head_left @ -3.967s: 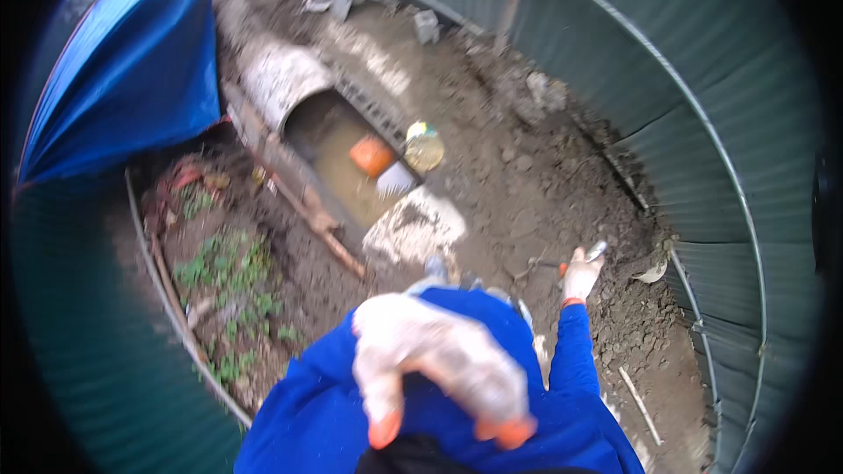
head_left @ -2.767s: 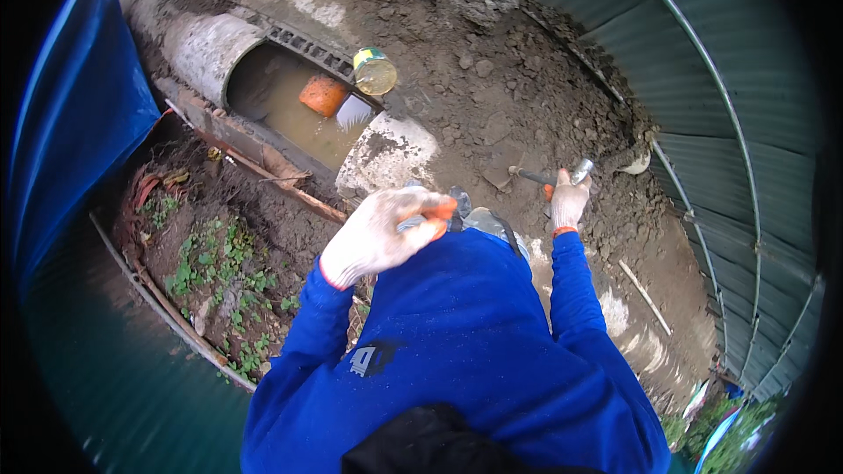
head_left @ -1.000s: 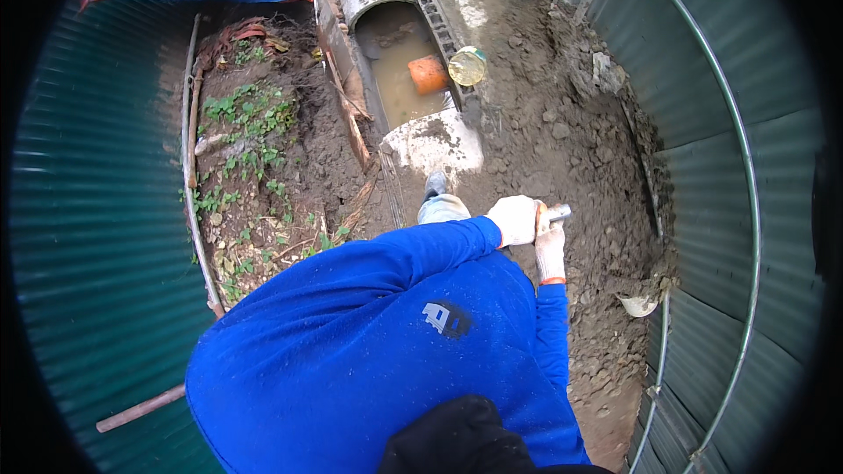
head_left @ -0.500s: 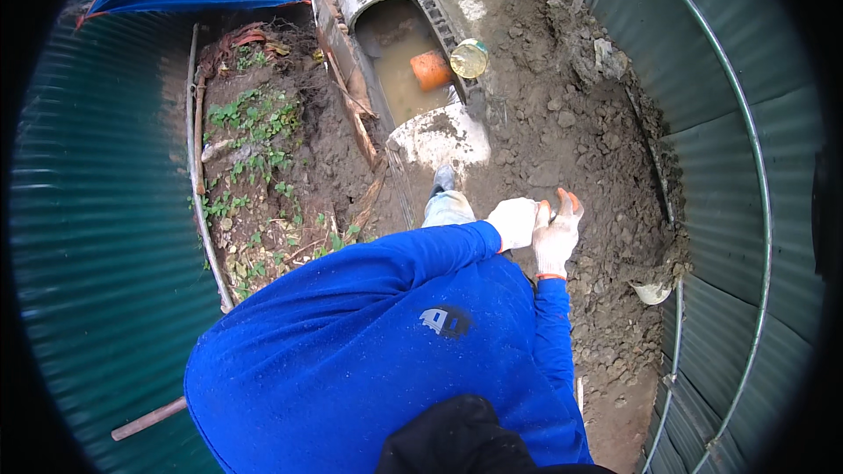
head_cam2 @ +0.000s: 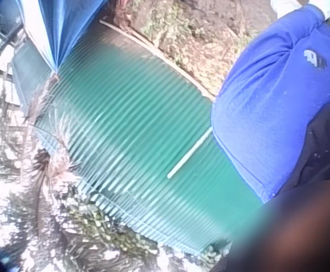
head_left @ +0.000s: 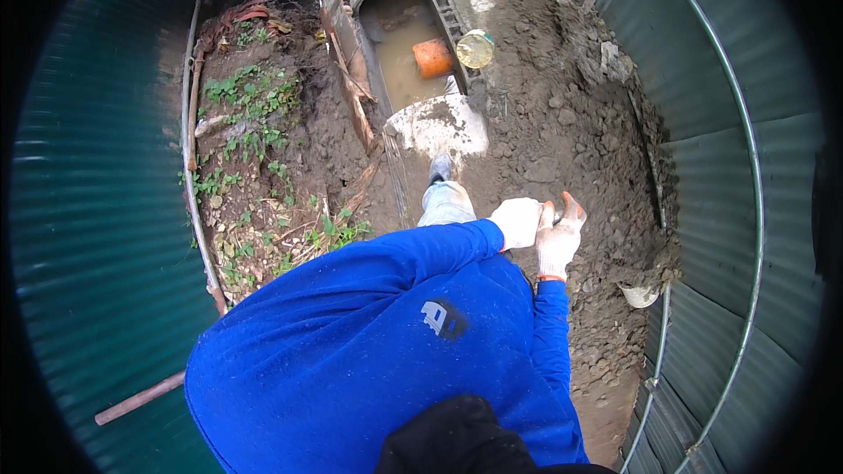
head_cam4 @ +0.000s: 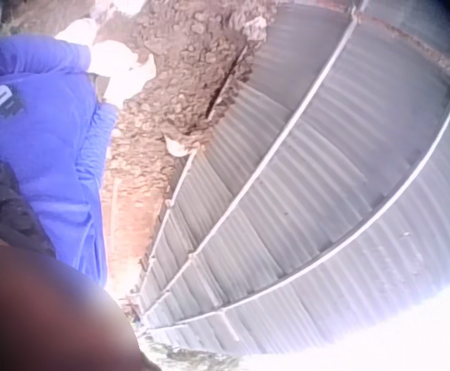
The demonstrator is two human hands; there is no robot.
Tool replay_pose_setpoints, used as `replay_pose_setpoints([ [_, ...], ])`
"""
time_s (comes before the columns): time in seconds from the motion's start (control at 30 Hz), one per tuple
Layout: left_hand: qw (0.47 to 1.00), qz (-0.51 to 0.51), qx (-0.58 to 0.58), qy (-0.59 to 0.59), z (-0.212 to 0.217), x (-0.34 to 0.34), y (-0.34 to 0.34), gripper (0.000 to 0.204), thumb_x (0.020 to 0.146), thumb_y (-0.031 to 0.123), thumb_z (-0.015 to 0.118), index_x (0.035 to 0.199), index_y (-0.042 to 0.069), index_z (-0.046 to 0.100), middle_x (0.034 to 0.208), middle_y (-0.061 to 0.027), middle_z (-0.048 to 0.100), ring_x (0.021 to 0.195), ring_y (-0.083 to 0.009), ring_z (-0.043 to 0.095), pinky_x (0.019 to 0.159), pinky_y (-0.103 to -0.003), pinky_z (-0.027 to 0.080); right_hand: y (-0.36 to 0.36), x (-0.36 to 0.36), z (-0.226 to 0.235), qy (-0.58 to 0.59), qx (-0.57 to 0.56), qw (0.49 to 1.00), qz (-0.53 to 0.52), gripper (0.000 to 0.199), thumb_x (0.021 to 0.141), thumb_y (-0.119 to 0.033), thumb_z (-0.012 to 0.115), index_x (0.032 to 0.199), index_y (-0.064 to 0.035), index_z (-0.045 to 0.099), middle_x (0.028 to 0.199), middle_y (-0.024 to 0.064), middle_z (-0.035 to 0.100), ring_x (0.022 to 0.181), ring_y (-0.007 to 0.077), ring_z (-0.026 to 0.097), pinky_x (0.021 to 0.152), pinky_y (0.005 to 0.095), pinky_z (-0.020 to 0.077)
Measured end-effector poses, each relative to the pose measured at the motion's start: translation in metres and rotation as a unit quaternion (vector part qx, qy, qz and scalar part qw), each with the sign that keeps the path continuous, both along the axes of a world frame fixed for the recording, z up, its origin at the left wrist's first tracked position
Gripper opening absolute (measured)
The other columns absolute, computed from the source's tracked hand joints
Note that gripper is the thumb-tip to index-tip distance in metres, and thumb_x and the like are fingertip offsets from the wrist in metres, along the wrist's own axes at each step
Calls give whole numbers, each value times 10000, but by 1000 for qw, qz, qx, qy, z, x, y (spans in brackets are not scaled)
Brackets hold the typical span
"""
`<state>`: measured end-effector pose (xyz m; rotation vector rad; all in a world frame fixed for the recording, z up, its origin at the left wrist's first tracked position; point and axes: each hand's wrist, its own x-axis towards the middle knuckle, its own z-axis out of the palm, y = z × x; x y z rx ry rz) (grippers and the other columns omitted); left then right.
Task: The person uses a shovel to dig and move soil within a narrow, covered outdoor area. They repeatedly scoop soil and transfer it into a trench beside a concrete drainage pipe.
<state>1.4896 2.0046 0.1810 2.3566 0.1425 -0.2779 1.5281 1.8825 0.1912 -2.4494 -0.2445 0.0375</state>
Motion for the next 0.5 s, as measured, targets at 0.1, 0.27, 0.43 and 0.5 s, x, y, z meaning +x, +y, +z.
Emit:
replay_pose_setpoints([
  [0.1,999,1,-15,-29,-3,-2,-4,228,844,249,642,915,47,722,906,-212,734,895,-425,715,795,-506,574,-3,0,0,-1,-4,1000,-1,461,937,-308,743,1359,-155,638,1339,198,601,1155,391,669,927,474,568],
  [0.27,999,2,-14,-29,-6,-5,-11,229,847,249,638,924,50,719,922,-210,733,909,-423,713,809,-501,572,-9,-2,1,4,-18,1000,-4,471,943,-300,727,1372,-135,623,1345,201,582,1122,399,680,900,476,577],
  [0.43,999,-6,-13,-38,-10,-8,-19,217,852,235,633,930,52,718,927,-210,731,913,-425,711,810,-500,571,-16,-7,-1,8,-10,1000,-19,468,947,-300,725,1372,-135,621,1349,206,579,1120,404,681,897,478,577],
  [0.5,999,-7,-21,-40,-12,-9,-21,210,854,225,629,932,51,718,926,-214,729,913,-426,710,810,-500,571,-19,-9,-3,14,-6,999,-32,457,941,-302,742,1363,-164,634,1351,214,593,1132,403,678,907,479,572],
])
